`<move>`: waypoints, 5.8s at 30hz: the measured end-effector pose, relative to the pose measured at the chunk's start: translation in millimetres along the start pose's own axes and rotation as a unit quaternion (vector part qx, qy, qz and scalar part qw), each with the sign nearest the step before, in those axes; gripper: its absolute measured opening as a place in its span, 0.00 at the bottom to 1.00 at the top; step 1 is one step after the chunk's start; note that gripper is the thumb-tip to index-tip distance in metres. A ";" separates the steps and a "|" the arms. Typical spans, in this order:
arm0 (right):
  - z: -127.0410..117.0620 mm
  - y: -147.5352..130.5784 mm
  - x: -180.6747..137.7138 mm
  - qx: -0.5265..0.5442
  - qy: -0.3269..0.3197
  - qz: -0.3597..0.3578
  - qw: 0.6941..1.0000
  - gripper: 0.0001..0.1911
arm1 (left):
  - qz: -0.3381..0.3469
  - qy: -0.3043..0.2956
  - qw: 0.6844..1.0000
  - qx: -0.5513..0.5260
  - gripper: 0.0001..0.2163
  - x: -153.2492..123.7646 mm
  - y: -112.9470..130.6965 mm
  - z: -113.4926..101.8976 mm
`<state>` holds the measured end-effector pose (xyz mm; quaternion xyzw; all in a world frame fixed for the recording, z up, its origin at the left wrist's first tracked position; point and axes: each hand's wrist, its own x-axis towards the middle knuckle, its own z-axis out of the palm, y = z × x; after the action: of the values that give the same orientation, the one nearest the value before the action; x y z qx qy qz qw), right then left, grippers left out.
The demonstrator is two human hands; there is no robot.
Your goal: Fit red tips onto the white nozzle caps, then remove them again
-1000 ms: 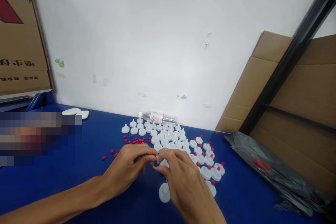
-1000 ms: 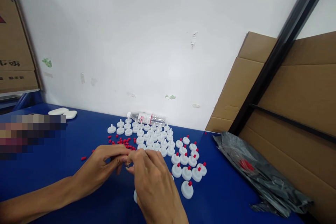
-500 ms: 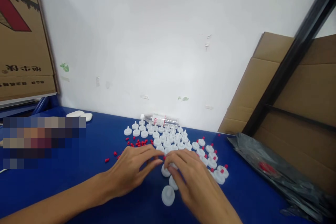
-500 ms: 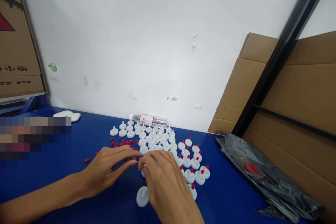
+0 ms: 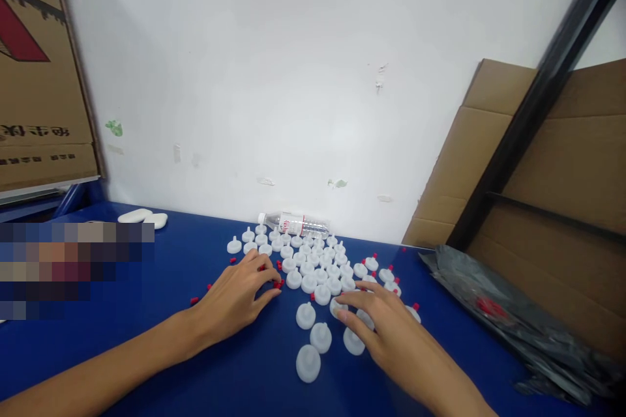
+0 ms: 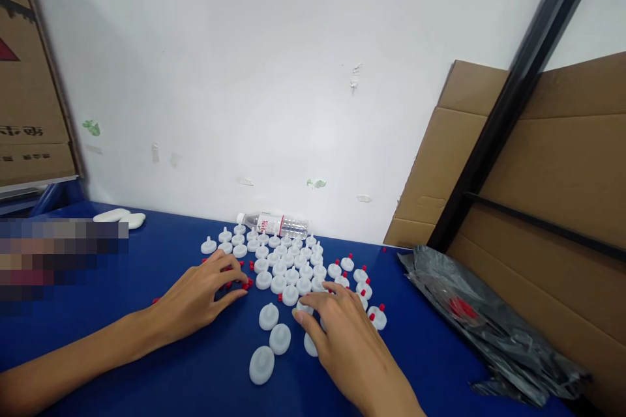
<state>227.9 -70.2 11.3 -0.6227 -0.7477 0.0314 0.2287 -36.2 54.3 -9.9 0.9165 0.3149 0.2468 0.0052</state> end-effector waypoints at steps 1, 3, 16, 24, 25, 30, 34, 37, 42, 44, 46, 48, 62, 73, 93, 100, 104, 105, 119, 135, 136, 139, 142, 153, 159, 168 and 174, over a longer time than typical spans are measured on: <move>0.8 1.2 -0.3 -0.008 0.013 -0.009 1.000 0.17 | 0.002 -0.002 1.000 -0.003 0.07 -0.1 -0.5 0.7; 0.3 1.6 0.2 -0.024 0.033 -0.021 0.999 0.15 | 0.006 -0.009 1.000 -0.007 0.07 -0.1 -1.3 1.9; 1.4 -31.5 0.1 -0.077 -0.016 -0.060 0.995 0.18 | 0.024 -0.029 0.999 -0.036 0.08 -1.4 -1.9 3.4; 11.0 -35.1 6.6 -0.038 -0.021 -0.041 0.998 0.15 | 0.096 -0.096 0.986 -0.097 0.06 -4.6 15.6 -5.6; 11.2 -34.9 6.6 -0.033 -0.021 -0.042 0.998 0.14 | 0.102 -0.099 0.985 -0.099 0.05 -4.6 15.2 -5.3; 5.8 -31.1 3.8 -0.029 0.004 -0.048 0.998 0.12 | 0.109 -0.080 0.986 -0.101 0.05 -3.7 7.9 -0.8; 0.3 -30.8 2.4 -0.020 0.026 -0.036 0.999 0.11 | 0.092 -0.078 0.987 -0.104 0.06 -3.4 5.7 0.4; 0.2 -35.3 4.3 -0.020 0.031 -0.042 0.998 0.14 | 0.060 -0.064 0.989 -0.119 0.07 -3.8 6.3 -0.9; 3.0 -45.0 8.7 -0.020 0.032 -0.060 0.997 0.15 | 0.101 0.006 0.987 -0.122 0.09 -6.0 9.4 -2.7; 3.5 -47.1 9.9 -0.002 0.027 -0.062 0.998 0.14 | 0.142 0.037 0.982 -0.119 0.10 -6.5 12.4 -2.9; 3.8 -48.5 11.0 0.011 0.028 -0.069 0.997 0.15 | 0.176 0.063 0.975 -0.122 0.09 -6.5 15.5 -3.0; 3.6 -50.1 12.2 0.014 0.032 -0.083 0.996 0.16 | 0.192 0.085 0.970 -0.123 0.09 -6.5 17.8 -3.0; 3.5 -54.5 13.3 -0.020 0.082 -0.130 0.988 0.19 | 0.173 0.158 0.966 -0.110 0.13 -9.3 22.3 -4.8; 11.3 -52.5 16.9 -0.055 0.182 -0.225 0.956 0.21 | 0.182 0.148 0.961 -0.145 0.11 -7.6 22.1 -3.6; 14.6 -59.2 11.8 -0.022 0.143 -0.214 0.966 0.21 | 0.084 0.026 0.938 -0.337 0.18 -13.1 34.4 0.8; 7.2 -57.5 11.0 -0.020 0.114 -0.206 0.972 0.18 | 0.105 -0.015 0.945 -0.309 0.17 -11.7 36.1 -6.4; 8.0 -59.3 15.4 -0.029 0.082 -0.173 0.981 0.13 | 0.122 -0.037 0.979 -0.161 0.15 -9.3 34.1 -12.6; 8.7 -59.5 16.3 -0.029 0.075 -0.168 0.983 0.11 | 0.125 -0.042 0.983 -0.126 0.15 -9.1 33.6 -14.1; -25.2 -10.8 5.6 -0.112 0.154 -0.025 0.981 0.08 | -0.034 -0.100 0.994 -0.027 0.14 -5.7 21.7 -6.8; 2.0 -18.6 12.8 -0.043 0.021 -0.073 0.996 0.07 | -0.016 -0.080 0.996 -0.024 0.16 -9.1 30.6 -6.5; 0.8 -18.6 13.1 -0.048 0.028 -0.071 0.996 0.08 | -0.032 -0.073 0.997 -0.016 0.16 -8.1 27.0 -4.0; -2.7 -22.7 11.6 -0.043 0.031 -0.060 0.997 0.08 | -0.060 -0.072 0.996 0.003 0.13 -5.3 17.9 0.5; -0.5 -31.6 5.0 -0.014 0.020 -0.058 0.998 0.06 | -0.069 -0.083 0.994 0.018 0.13 -4.1 14.0 1.5; 24.8 -49.9 -4.8 -0.039 -0.076 -0.040 0.996 0.14 | -0.042 -0.076 0.996 -0.026 0.10 -3.9 7.8 7.7; 11.6 -49.7 -5.0 -0.054 -0.063 -0.028 0.996 0.15 | -0.042 -0.016 0.993 -0.108 0.07 -5.0 18.9 -1.9; 3.7 -49.0 7.1 -0.051 0.039 -0.062 0.996 0.12 | 0.041 0.047 0.978 -0.198 0.10 -6.5 31.8 -7.3; 2.9 -49.2 10.5 -0.043 0.042 -0.080 0.995 0.13 | 0.075 0.049 0.976 -0.197 0.10 -9.4 27.6 -2.0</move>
<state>180.5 -70.5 28.2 -0.5706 -0.7858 -0.0449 0.2345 -27.7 26.4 -7.8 0.9053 0.1902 0.3482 0.1519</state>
